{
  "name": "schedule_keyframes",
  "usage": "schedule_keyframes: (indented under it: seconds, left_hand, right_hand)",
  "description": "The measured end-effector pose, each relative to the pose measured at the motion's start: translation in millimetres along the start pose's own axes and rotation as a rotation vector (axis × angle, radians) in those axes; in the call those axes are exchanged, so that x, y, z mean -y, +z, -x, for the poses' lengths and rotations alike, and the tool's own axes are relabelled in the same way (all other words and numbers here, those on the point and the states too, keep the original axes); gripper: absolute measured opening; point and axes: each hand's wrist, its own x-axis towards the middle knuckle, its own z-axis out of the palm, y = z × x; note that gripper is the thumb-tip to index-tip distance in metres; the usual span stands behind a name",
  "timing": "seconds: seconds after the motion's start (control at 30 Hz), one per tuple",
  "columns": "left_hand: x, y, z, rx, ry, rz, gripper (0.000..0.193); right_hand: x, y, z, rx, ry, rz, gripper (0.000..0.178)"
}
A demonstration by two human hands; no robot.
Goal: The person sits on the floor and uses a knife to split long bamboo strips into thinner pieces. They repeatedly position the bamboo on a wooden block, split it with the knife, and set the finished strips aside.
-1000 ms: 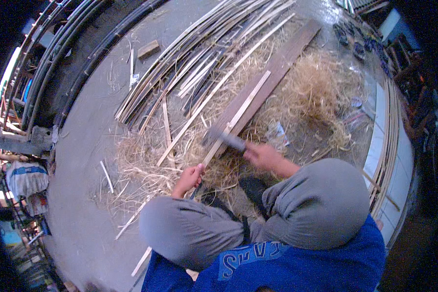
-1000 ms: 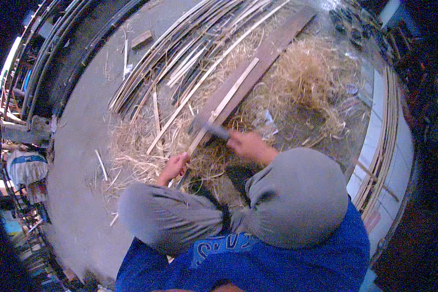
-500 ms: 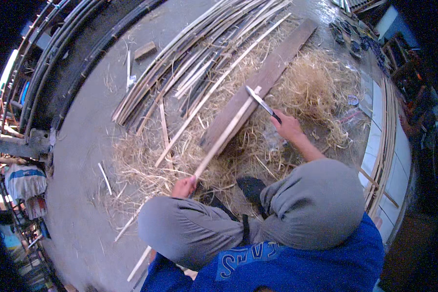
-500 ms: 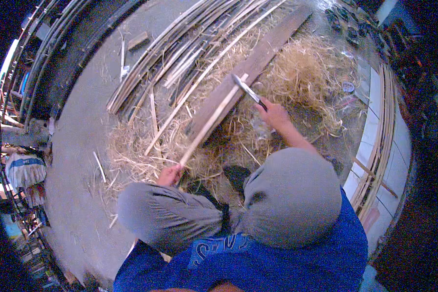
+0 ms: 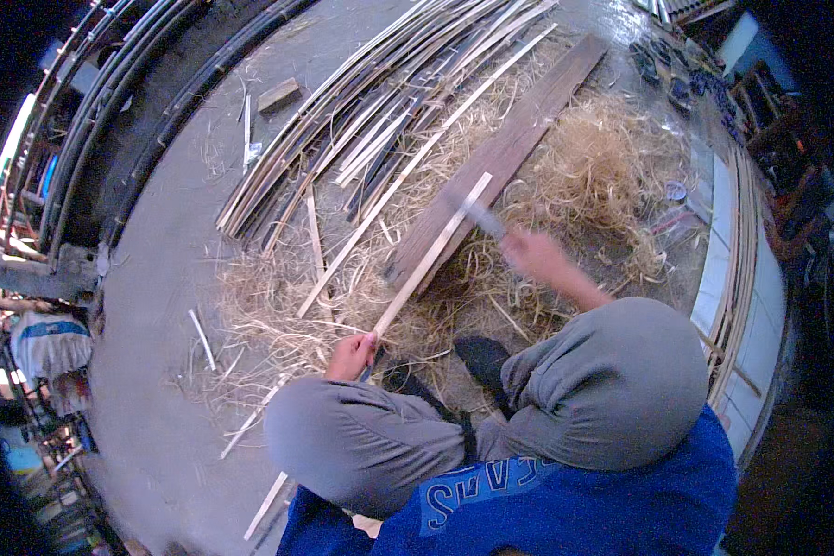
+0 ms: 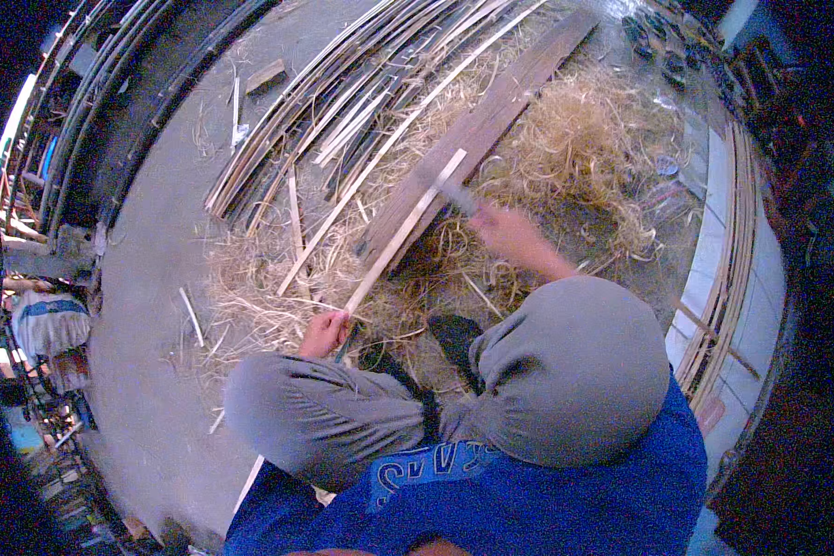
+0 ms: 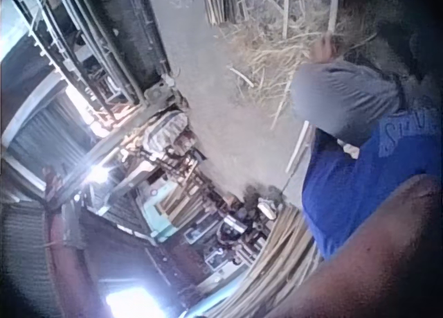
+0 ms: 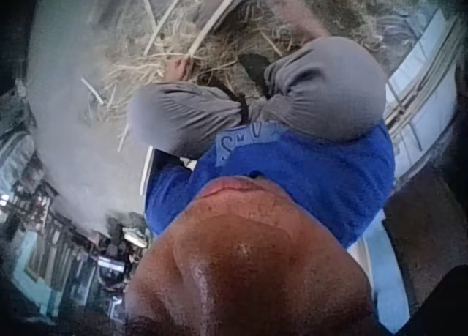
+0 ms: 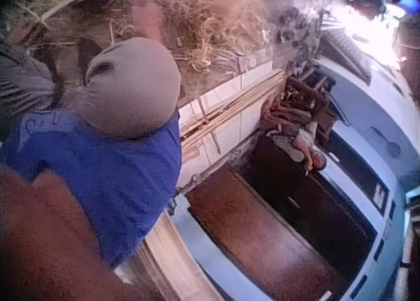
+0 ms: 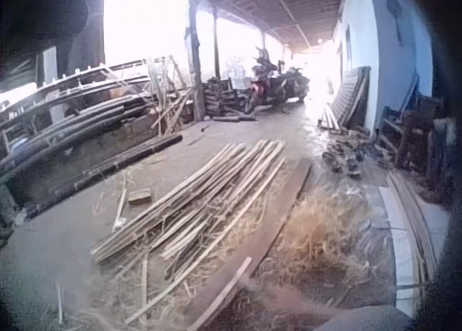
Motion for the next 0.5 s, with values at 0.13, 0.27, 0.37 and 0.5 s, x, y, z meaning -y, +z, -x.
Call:
schedule_keyframes:
  seconds: [0.13, 0.27, 0.37, 0.5]
  left_hand:
    - [-16, 7, -3, 0.018, -0.033, 0.054, 0.041]
    - [-6, 5, -2, 0.055, -0.088, 0.015, 0.039]
    - [9, -8, 10, -0.019, -0.097, 0.082, 0.037]
    - [27, -8, 32, 0.014, -0.171, -0.001, 0.041]
  right_hand:
    - [24, 20, 24, 0.287, -0.286, 0.244, 0.045]
    - [-10, -34, -6, -0.037, 0.127, 0.131, 0.045]
    - [38, -2, 3, 0.139, -0.226, 0.195, 0.043]
    - [-19, -26, -19, -0.032, 0.196, 0.047, 0.044]
